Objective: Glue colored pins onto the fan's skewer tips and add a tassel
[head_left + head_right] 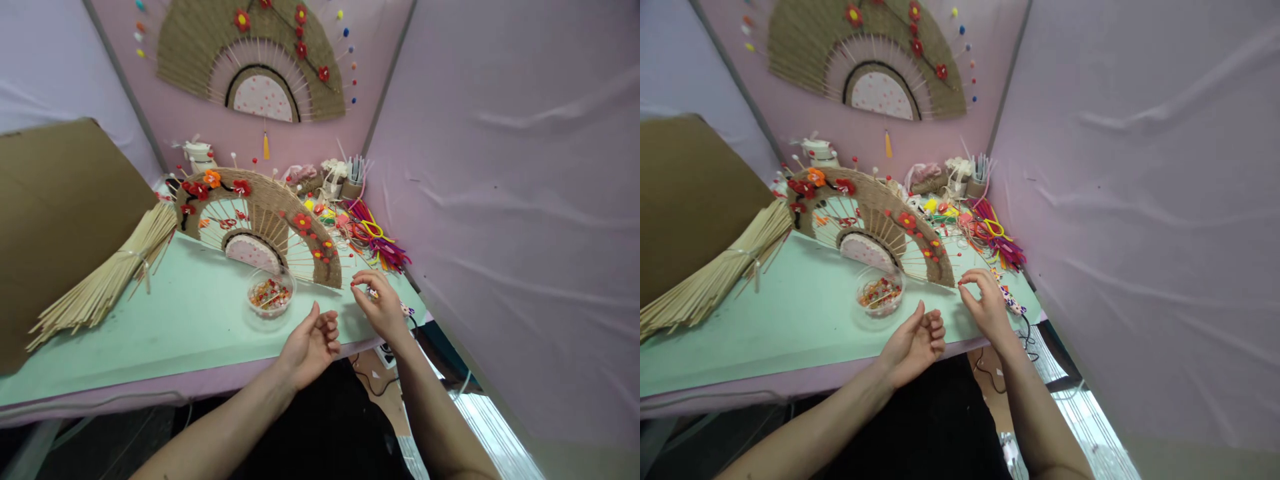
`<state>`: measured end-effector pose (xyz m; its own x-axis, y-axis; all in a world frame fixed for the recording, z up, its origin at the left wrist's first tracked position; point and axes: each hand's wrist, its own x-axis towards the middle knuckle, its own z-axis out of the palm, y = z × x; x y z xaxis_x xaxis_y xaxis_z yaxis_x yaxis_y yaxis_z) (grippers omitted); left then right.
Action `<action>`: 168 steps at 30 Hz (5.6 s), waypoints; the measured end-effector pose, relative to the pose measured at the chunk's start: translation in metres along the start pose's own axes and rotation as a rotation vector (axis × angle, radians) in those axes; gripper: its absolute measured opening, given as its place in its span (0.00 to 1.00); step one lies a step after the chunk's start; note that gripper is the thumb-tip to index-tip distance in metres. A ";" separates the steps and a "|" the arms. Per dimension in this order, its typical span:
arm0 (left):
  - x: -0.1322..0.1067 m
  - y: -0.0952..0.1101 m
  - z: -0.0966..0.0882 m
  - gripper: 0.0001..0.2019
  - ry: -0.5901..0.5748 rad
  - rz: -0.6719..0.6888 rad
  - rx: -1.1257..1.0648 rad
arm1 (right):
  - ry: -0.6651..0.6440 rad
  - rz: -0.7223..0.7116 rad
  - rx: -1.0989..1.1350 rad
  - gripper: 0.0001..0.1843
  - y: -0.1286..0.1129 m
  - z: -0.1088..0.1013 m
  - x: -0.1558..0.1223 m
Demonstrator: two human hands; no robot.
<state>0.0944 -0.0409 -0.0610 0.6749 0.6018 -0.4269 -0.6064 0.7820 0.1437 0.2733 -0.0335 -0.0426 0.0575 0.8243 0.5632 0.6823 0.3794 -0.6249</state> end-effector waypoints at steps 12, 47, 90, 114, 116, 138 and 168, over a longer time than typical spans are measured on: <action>0.011 0.003 -0.008 0.17 0.003 0.037 0.063 | -0.144 -0.069 -0.366 0.06 0.029 -0.003 0.013; 0.009 0.003 -0.012 0.18 -0.015 0.032 0.064 | -0.147 -0.174 -0.539 0.04 0.024 0.000 0.016; 0.028 0.012 0.007 0.31 0.233 0.633 0.824 | 0.123 0.131 -0.182 0.07 0.027 0.025 0.004; 0.030 0.011 0.005 0.27 0.217 0.636 0.835 | 0.202 0.205 0.041 0.09 0.026 0.032 0.002; 0.030 0.011 0.006 0.29 0.214 0.643 0.829 | 0.204 0.195 0.028 0.10 0.025 0.031 0.001; 0.040 0.012 0.002 0.38 0.232 0.667 0.814 | 0.215 0.018 -0.211 0.06 0.019 0.024 0.003; 0.041 0.015 0.001 0.37 0.226 0.639 0.916 | 0.249 -0.096 -0.257 0.08 0.029 0.026 0.004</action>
<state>0.1135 -0.0040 -0.0754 0.2052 0.9622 -0.1788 -0.2142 0.2224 0.9511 0.2742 -0.0082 -0.0729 0.1386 0.6504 0.7468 0.8522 0.3059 -0.4245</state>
